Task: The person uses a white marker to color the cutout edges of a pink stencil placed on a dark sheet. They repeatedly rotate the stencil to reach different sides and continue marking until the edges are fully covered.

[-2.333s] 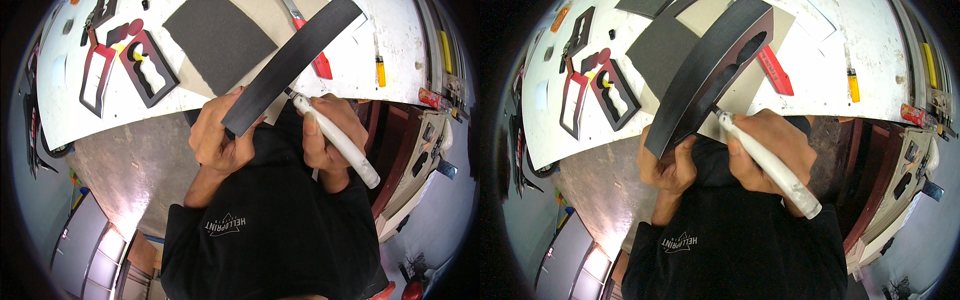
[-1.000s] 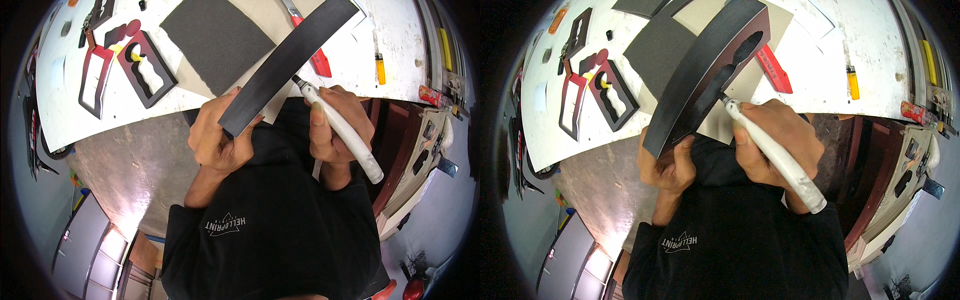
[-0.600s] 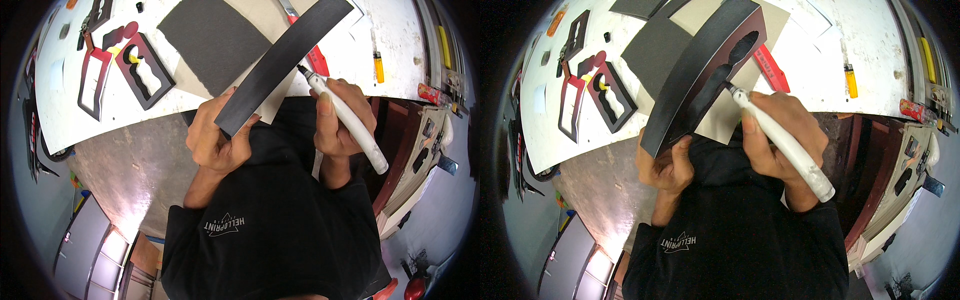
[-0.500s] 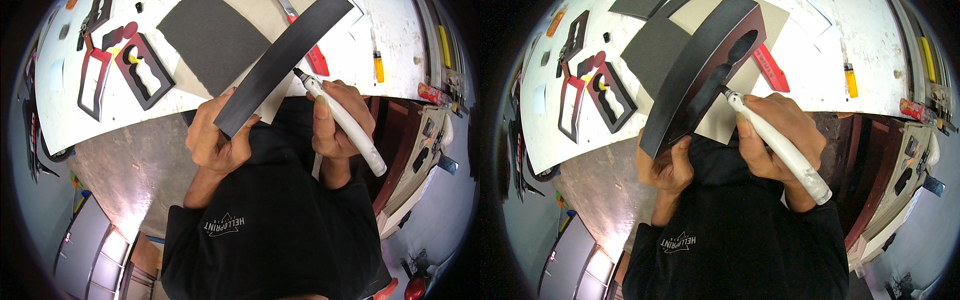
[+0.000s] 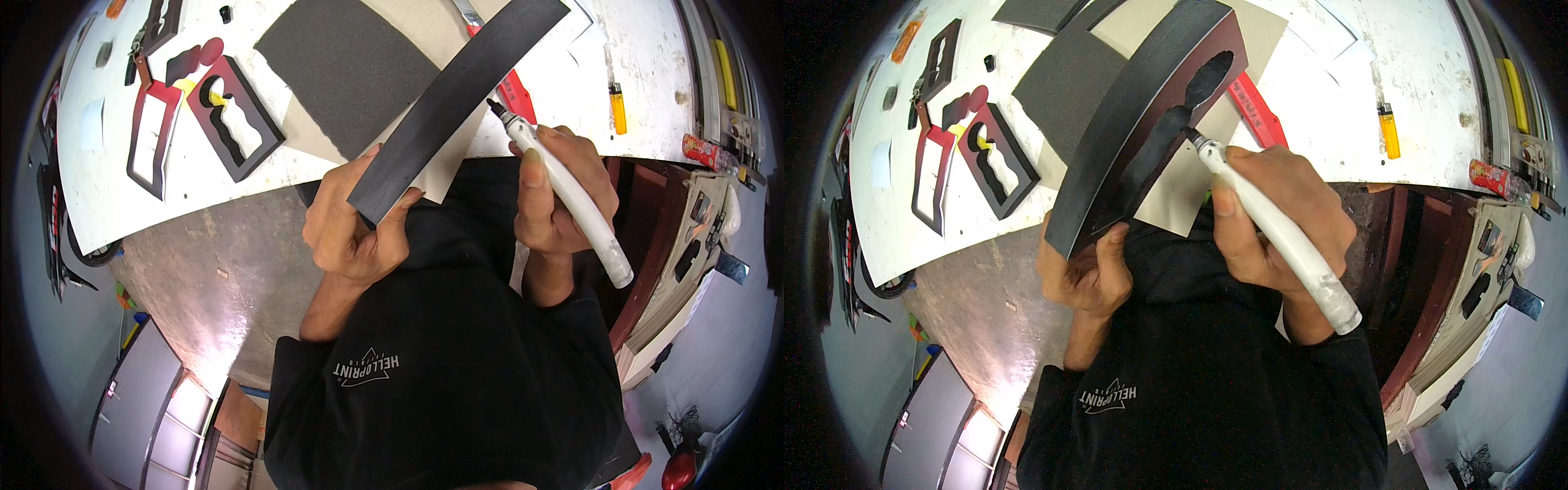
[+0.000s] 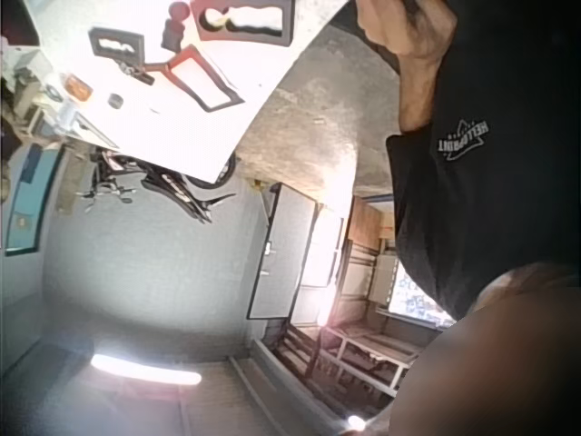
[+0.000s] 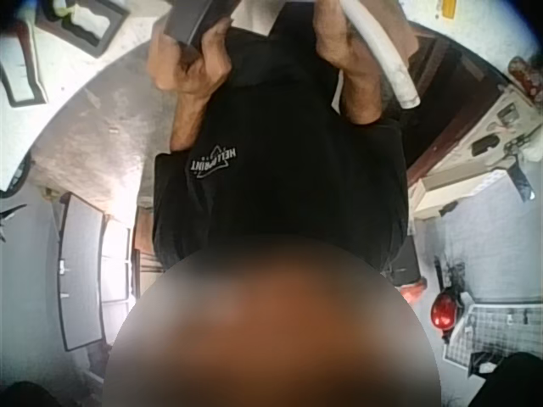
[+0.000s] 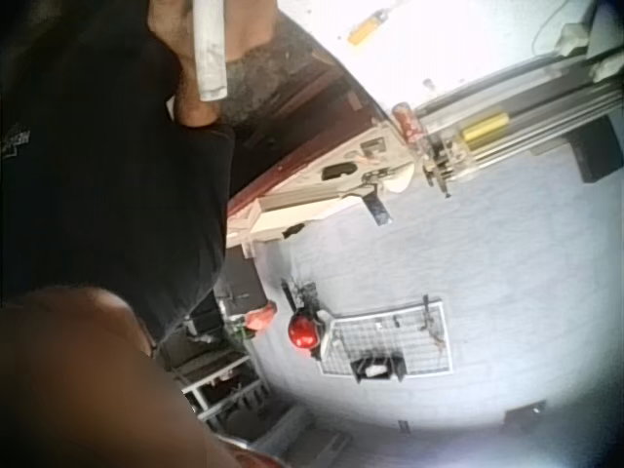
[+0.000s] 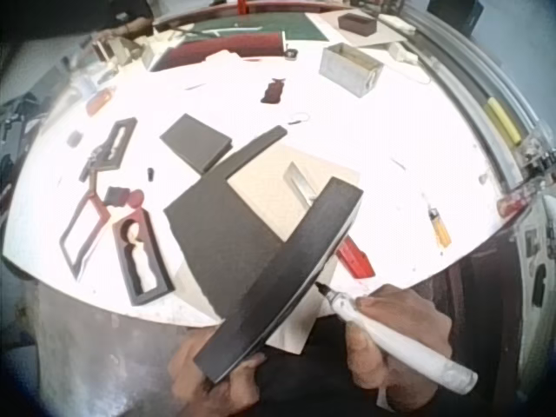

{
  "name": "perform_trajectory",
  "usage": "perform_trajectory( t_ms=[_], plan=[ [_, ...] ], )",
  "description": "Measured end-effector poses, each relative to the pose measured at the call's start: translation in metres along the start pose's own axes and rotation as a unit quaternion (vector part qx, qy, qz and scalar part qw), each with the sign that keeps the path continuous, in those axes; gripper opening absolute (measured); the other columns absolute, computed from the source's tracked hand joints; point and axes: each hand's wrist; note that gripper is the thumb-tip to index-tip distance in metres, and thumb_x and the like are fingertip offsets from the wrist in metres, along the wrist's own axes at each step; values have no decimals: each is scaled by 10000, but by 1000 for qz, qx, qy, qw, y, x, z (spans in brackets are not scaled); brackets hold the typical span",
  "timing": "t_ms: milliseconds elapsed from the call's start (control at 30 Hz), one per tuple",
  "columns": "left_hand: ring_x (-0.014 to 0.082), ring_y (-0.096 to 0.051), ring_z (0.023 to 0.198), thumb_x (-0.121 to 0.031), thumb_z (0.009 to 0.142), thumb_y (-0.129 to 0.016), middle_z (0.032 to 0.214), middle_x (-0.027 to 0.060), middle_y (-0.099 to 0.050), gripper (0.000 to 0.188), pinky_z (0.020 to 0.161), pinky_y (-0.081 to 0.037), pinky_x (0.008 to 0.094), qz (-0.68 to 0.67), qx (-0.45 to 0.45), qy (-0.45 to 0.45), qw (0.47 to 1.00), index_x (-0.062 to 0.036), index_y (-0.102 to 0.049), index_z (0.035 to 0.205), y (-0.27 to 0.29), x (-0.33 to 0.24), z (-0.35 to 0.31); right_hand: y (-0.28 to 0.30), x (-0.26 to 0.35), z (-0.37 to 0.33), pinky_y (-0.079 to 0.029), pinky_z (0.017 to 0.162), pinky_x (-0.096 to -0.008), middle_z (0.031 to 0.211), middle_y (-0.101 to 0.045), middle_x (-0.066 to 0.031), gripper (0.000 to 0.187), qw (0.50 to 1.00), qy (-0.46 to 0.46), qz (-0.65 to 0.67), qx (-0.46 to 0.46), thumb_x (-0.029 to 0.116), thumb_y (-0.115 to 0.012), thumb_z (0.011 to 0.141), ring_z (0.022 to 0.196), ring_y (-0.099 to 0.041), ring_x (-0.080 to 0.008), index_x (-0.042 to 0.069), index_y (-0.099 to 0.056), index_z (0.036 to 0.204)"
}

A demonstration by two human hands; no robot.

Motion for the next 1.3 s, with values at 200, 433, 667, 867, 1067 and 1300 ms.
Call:
perform_trajectory(
  t_ms=[200,433,667,867,1067,1300],
  plan=[
    [283,-730,814,-67,717,-843,933,245,-713,372,687,-568,312,6,7,-4,1000,108,-668,995,0,-3,3,0,-1,1,-568,722,-331,859,-707,-229,256,999,4,-36,26,-1,-665,840,759,-720,-275,-97,-634,1076],
    [294,-724,807,-71,730,-839,934,256,-708,362,686,-561,309,10,10,-6,1000,122,-665,982,1,-2,2,3,3,5,-569,714,-334,851,-705,-233,245,998,23,-58,25,-3,-661,846,767,-719,-282,-107,-631,1065],
    [291,-724,803,-77,742,-828,937,260,-707,354,686,-560,310,18,12,-9,1000,124,-663,982,1,-3,2,0,2,4,-575,656,-347,857,-714,-223,191,1000,3,-25,2,-11,-730,792,706,-716,-298,-98,-675,953],
    [287,-727,824,-72,737,-828,946,258,-708,357,696,-563,313,12,11,7,1000,119,-662,989,1,-3,-1,2,0,5,-578,647,-356,858,-715,-223,184,999,23,-38,-8,-13,-731,793,708,-717,-297,-89,-677,952],
    [292,-728,845,-79,745,-824,945,258,-709,358,710,-567,311,13,15,7,1000,121,-662,993,2,-2,-1,1,1,4,-583,659,-365,858,-716,-224,189,999,20,-28,-7,6,-732,798,716,-721,-299,-84,-679,956],
    [291,-730,847,-84,756,-817,947,257,-710,354,723,-571,317,9,14,10,1000,121,-663,1000,2,-3,0,6,2,3,-584,737,-373,892,-715,-237,245,997,23,-63,25,49,-688,839,779,-728,-292,-89,-648,1038]
  ],
)
Point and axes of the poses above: each hand's wrist, its own z-axis towards the middle knuckle, its own y-axis out of the back of the hand, x = y × z
